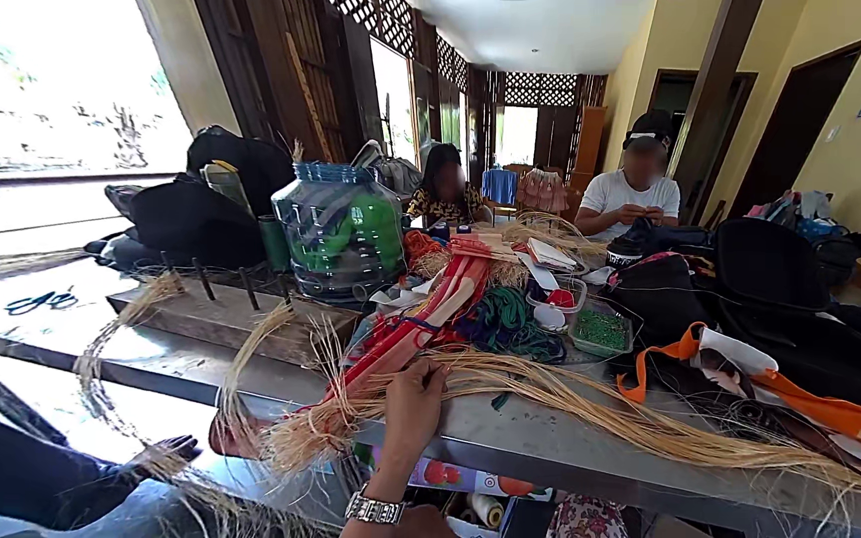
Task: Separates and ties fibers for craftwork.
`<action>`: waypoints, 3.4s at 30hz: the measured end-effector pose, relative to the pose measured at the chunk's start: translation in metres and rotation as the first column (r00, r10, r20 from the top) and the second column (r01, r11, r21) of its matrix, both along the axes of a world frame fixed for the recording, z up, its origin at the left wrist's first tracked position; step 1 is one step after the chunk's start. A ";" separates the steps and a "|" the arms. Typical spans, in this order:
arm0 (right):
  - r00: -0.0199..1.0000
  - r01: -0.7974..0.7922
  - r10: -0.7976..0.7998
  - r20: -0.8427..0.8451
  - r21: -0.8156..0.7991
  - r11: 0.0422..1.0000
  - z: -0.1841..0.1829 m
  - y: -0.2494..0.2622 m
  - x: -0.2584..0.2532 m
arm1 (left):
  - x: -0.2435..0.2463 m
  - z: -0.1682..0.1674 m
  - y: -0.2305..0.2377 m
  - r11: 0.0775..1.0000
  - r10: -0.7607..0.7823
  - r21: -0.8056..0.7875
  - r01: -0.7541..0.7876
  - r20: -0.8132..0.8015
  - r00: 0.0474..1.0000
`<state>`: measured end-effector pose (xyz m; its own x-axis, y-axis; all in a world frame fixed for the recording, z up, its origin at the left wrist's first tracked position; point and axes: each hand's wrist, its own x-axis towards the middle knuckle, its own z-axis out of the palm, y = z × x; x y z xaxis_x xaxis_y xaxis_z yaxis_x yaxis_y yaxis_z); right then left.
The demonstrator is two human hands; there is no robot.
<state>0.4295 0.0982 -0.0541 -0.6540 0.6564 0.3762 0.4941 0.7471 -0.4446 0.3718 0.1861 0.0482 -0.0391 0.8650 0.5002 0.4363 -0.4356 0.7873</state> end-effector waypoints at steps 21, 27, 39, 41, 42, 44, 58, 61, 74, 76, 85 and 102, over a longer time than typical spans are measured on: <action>0.968 -0.248 0.248 0.030 0.004 0.969 0.188 -0.089 0.072 | -0.115 -0.011 -0.209 0.997 0.054 0.037 -0.075 0.404 0.913; 0.943 0.014 0.101 -0.317 0.342 0.940 0.159 -0.052 0.059 | -0.105 -0.012 -0.214 0.991 0.100 0.049 -0.122 0.321 0.942; 0.733 -0.613 0.302 -0.610 -0.398 0.683 0.142 0.002 0.027 | -0.067 -0.010 -0.194 0.984 0.011 0.159 -0.076 0.376 0.927; 0.712 -0.615 0.279 -0.644 -0.380 0.691 0.137 -0.001 0.024 | -0.065 -0.011 -0.191 0.984 -0.001 0.165 -0.065 0.374 0.927; 0.716 -0.600 0.272 -0.643 -0.367 0.711 0.136 -0.003 0.024 | -0.064 -0.013 -0.190 0.984 -0.006 0.169 -0.062 0.373 0.928; 0.729 -0.560 0.260 -0.634 -0.333 0.758 0.134 -0.004 0.025 | -0.063 -0.015 -0.186 0.982 -0.005 0.176 -0.066 0.379 0.925; 0.804 -0.365 0.204 -0.559 -0.193 0.911 0.120 0.029 0.038 | -0.069 -0.021 -0.178 0.998 0.036 0.043 -0.056 0.373 0.927; 0.817 -0.366 0.196 -0.543 -0.225 0.903 0.118 0.035 0.039 | -0.073 -0.019 -0.178 0.997 0.072 0.013 -0.078 0.276 0.959; 0.781 -0.450 0.146 -0.607 -0.386 0.805 0.119 0.041 0.040 | -0.094 -0.021 -0.180 0.991 -0.127 -0.003 0.134 0.296 0.947; 0.709 -0.510 0.107 -0.696 -0.402 0.760 0.117 0.040 0.037 | -0.092 -0.022 -0.177 0.995 -0.092 0.062 0.079 0.246 0.965; 0.617 -0.681 -0.033 -0.787 -0.555 0.478 0.110 0.030 0.023 | -0.073 -0.014 -0.164 0.970 0.034 0.229 -0.079 0.195 0.980; 0.708 -0.637 -0.063 -0.703 -0.675 0.372 0.111 0.027 0.018 | -0.072 -0.022 -0.145 0.941 0.101 0.272 -0.203 0.348 0.932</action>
